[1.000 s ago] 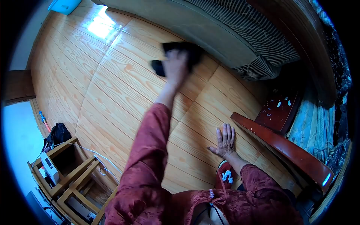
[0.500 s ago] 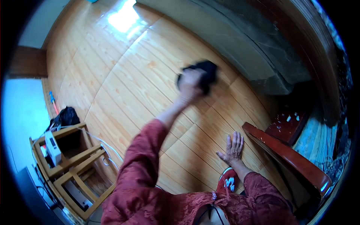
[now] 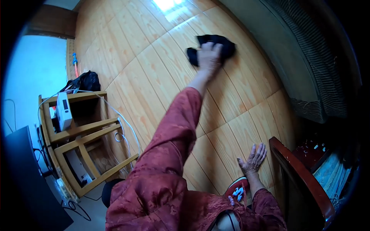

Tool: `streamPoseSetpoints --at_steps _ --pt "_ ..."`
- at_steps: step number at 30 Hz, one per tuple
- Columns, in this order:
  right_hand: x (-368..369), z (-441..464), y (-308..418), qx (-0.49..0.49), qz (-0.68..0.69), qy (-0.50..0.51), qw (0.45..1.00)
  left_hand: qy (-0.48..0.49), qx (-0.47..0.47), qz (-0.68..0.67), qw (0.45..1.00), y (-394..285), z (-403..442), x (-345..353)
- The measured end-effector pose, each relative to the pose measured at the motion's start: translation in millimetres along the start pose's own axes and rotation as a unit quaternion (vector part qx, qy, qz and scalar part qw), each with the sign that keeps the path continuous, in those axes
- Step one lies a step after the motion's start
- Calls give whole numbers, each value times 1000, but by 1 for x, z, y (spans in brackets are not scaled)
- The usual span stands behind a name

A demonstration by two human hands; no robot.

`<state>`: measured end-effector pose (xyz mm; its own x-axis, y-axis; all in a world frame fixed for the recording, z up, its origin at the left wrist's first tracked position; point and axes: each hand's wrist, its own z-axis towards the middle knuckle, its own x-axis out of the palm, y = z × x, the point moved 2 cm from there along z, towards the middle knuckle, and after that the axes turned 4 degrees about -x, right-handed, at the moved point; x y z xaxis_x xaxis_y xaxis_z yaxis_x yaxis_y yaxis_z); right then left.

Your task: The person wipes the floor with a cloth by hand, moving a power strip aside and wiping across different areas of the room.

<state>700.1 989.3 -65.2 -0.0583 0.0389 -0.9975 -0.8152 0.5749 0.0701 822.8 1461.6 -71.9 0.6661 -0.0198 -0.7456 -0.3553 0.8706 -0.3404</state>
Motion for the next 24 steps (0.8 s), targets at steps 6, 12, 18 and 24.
streamPoseSetpoints --at_steps 6,12,18,24 --pt "2 -3 1 2 -7 4 1000 117 -214 50 969 128 -33 -121" --pt "4 -4 1 -4 -19 -7 1000 117 -67 -55 989 98 -134 -217" --pt "5 -2 1 -14 -42 -23 999 214 38 -46 975 75 -199 -219" --pt "8 -5 1 -18 -35 -6 999 84 -95 132 983 217 -113 -193"
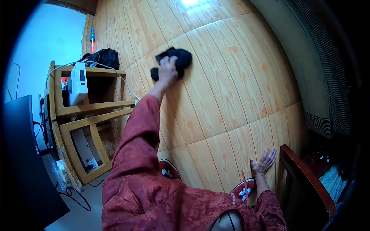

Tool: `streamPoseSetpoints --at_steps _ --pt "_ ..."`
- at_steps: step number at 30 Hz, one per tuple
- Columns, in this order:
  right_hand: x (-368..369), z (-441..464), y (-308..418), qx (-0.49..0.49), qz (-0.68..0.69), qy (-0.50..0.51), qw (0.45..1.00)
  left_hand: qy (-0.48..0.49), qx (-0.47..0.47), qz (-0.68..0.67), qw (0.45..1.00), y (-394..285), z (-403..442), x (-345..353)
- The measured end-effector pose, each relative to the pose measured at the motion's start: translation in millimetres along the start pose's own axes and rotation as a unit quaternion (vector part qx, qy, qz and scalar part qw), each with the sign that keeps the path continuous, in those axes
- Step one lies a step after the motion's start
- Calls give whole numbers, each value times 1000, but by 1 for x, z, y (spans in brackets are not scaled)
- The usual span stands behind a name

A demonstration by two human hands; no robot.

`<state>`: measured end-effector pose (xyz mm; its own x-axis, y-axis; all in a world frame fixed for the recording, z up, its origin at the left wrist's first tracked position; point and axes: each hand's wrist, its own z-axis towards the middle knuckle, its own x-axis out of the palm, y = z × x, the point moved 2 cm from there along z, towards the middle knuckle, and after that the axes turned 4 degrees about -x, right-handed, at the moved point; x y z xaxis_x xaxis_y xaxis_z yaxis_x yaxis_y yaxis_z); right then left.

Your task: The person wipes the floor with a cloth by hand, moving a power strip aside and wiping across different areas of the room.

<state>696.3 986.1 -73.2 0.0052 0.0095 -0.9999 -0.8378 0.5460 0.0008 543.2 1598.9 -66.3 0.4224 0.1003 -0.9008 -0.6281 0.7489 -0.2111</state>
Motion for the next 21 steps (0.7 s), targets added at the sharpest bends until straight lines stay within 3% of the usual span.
streamPoseSetpoints --at_steps 2,5,6,10,14,17,21 --pt "0 3 0 -2 -9 -5 1000 126 -177 36 975 22 36 -7" --pt "-2 2 3 -1 -13 -3 1000 4 -167 -24 986 13 38 -33" --pt "-1 2 2 -2 -12 -6 1000 -64 -93 -41 993 9 29 -39" --pt "-1 1 1 -3 -14 -12 1000 13 -76 -94 993 -30 -62 -72" --pt "-1 2 1 -12 -20 -22 1000 69 -31 13 997 -45 -175 -58" --pt "-3 1 2 -9 -16 -3 1000 105 -34 6 994 -29 -161 -52" --pt "0 -1 0 2 -17 10 1000 80 -89 108 987 38 -115 -21"
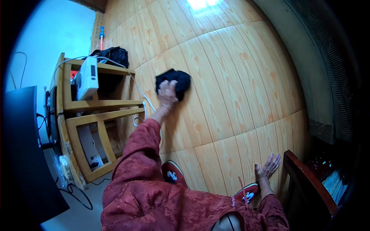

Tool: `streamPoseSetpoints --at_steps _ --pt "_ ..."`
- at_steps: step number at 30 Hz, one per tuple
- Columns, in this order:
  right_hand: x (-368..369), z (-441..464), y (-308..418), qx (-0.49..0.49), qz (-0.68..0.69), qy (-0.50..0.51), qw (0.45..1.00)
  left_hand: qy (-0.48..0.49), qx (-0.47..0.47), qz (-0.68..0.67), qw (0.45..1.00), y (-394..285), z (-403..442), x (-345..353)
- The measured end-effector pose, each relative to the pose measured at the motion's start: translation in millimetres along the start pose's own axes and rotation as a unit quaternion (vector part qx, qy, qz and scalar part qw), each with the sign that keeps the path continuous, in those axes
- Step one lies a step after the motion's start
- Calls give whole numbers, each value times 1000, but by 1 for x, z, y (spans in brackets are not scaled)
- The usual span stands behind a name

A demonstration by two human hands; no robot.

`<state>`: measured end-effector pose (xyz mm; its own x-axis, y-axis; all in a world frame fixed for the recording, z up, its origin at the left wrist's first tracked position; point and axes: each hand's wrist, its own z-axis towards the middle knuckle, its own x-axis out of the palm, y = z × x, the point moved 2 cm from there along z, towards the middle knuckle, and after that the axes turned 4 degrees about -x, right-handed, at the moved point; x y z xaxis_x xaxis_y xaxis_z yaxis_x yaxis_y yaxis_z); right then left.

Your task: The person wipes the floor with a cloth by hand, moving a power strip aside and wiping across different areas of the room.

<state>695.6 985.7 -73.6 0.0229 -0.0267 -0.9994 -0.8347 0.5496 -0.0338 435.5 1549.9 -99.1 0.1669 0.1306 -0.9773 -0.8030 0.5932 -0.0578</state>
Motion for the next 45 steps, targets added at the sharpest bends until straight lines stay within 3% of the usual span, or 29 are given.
streamPoseSetpoints --at_steps 5,9,12,15,17,19,23,24,25,27,29,31,34,37,39,41,43,45 --pt "-3 2 2 -1 8 -7 1000 22 -44 23 999 48 88 -8" --pt "-5 3 0 -5 8 -29 1000 106 -214 -77 968 49 145 -25" --pt "-10 4 5 -3 16 -22 1000 -3 -189 -171 967 16 138 -39" --pt "-11 3 4 4 28 -11 1000 -88 -40 -241 966 -46 96 -64" --pt "-3 -3 -1 10 19 -15 1000 -102 145 -315 932 -81 53 -64" --pt "-4 1 1 3 23 -21 1000 -82 230 -315 917 -136 -5 -74" --pt "-2 1 1 -2 22 -25 999 96 389 -297 867 -191 -132 -86" --pt "-3 2 2 -4 5 -35 999 184 443 -257 839 -192 -157 -87" --pt "-2 3 1 -6 4 -41 999 201 491 -231 815 -192 -170 -88" --pt "1 3 1 -5 0 -53 999 191 497 -232 814 -186 -160 -80" --pt "-2 4 1 -7 9 -39 999 197 459 -245 831 -176 -126 -68" --pt "-2 3 2 -5 16 -30 999 97 375 -265 883 -163 -74 -52" --pt "0 2 -1 1 20 -17 1000 -11 277 -176 945 -122 18 -12" --pt "-4 1 1 10 28 -2 1000 -42 94 -153 983 -82 96 1" --pt "-1 1 1 4 26 -33 999 75 -96 -108 987 -63 127 -17" --pt "-3 1 2 3 39 -39 998 41 -97 -171 980 -45 122 -28" --pt "-2 1 1 6 42 -34 999 -11 -31 -204 978 -47 91 -53" --pt "-4 1 1 4 41 -29 999 14 -77 -189 979 -64 45 -79"
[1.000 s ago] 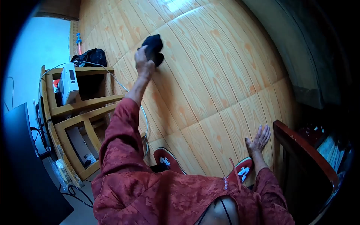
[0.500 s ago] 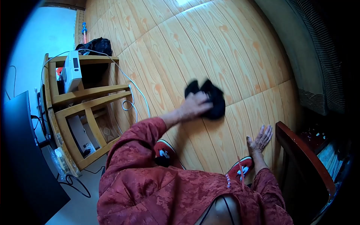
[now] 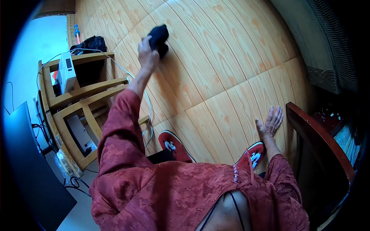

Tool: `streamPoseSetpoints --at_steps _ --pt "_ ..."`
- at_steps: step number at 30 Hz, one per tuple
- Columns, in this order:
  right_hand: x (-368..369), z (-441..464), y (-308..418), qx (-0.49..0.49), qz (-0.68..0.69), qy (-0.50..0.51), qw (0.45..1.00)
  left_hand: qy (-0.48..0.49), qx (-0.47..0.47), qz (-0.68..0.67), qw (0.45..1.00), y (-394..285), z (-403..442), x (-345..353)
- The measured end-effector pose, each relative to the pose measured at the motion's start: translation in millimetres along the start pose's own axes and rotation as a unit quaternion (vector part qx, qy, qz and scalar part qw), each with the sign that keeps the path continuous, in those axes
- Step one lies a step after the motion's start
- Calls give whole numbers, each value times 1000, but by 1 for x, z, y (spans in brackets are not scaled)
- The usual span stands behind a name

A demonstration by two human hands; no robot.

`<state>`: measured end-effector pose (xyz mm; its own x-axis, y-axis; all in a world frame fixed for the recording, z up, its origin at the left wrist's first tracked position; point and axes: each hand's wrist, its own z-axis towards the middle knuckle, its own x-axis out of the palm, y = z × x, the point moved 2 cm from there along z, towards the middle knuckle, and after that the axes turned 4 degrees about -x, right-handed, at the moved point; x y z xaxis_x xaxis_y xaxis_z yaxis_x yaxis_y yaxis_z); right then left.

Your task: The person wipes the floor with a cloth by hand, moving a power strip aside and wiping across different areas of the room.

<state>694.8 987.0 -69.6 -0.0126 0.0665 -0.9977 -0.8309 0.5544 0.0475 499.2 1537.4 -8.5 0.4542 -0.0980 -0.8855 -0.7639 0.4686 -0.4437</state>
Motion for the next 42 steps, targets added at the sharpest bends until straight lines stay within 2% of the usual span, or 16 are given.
streamPoseSetpoints --at_steps 2,4,8,12,17,18,20,24,25,29,30,35,37,40,41,42 --pt "0 1 1 0 3 2 1000 2 165 -29 986 10 -53 4" --pt "1 -1 0 -1 9 2 1000 88 257 -7 962 17 -112 8" --pt "4 -1 -2 -13 4 -5 1000 163 211 73 961 16 -193 5" --pt "8 -3 -6 -7 12 0 1000 116 252 119 953 44 -155 17" --pt "-3 1 3 13 12 20 1000 8 249 71 966 89 -45 43" --pt "-2 2 1 9 11 10 1000 15 230 112 967 103 -23 50" --pt "1 -1 0 3 11 -3 1000 85 93 177 976 93 11 42" --pt "2 0 -2 -2 8 -11 1000 73 -160 215 961 68 40 54" --pt "1 -1 -2 -2 7 -8 1000 73 -183 220 955 65 41 57" --pt "3 0 0 -6 8 -18 1000 25 -4 60 998 39 16 41" --pt "3 -1 0 -4 7 -13 1000 53 51 -6 997 26 7 37" --pt "-1 -1 3 11 13 9 1000 83 365 -138 917 -75 -105 17" --pt "-1 -1 2 11 12 6 1000 151 410 -178 882 -97 -170 24" --pt "0 0 2 7 0 1 1000 323 466 -89 819 -99 -262 31" --pt "0 0 2 2 4 -7 1000 274 542 -52 793 -87 -285 35" --pt "0 1 2 -2 7 -14 1000 310 540 -53 781 -88 -290 31"
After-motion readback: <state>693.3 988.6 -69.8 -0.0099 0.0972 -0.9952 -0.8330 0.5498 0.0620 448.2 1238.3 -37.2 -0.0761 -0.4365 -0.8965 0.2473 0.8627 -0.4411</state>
